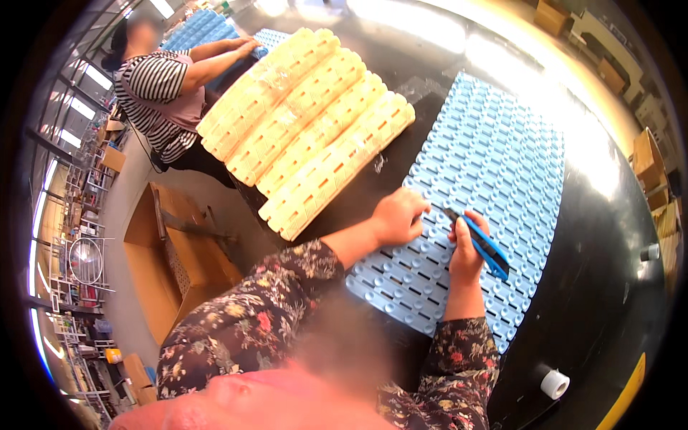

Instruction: The person assembles plastic mats by manually inserting connectors into pre-made holes using a utility knife to trim or assist with the fit.

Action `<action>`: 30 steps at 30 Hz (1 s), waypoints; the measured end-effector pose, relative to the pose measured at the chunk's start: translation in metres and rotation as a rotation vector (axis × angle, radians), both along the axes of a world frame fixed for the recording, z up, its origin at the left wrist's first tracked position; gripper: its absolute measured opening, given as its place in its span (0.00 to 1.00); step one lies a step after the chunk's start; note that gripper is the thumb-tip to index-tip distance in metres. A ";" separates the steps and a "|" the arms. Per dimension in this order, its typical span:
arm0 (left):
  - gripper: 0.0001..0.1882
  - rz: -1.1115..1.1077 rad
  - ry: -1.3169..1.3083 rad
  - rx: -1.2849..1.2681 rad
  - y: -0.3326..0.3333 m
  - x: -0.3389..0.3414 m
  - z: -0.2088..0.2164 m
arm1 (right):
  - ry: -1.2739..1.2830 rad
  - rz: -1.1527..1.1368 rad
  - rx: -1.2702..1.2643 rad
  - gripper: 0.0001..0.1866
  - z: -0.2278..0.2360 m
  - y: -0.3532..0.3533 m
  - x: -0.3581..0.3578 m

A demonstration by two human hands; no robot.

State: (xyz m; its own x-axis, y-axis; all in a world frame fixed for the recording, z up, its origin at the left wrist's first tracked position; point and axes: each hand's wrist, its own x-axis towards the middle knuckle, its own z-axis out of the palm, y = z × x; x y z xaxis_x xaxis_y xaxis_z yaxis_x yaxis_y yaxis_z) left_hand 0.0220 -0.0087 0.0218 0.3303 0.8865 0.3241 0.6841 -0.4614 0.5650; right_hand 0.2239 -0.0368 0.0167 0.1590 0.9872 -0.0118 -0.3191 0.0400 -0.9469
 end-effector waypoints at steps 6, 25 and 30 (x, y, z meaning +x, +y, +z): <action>0.12 -0.028 -0.093 -0.019 -0.001 0.000 0.000 | -0.035 -0.002 0.011 0.17 0.001 0.000 0.005; 0.07 0.058 -0.221 0.060 -0.008 0.003 -0.015 | -0.098 -0.013 -0.048 0.17 0.003 -0.004 -0.003; 0.08 0.054 -0.225 0.050 -0.008 0.001 -0.018 | -0.105 0.008 -0.046 0.17 -0.002 -0.003 -0.001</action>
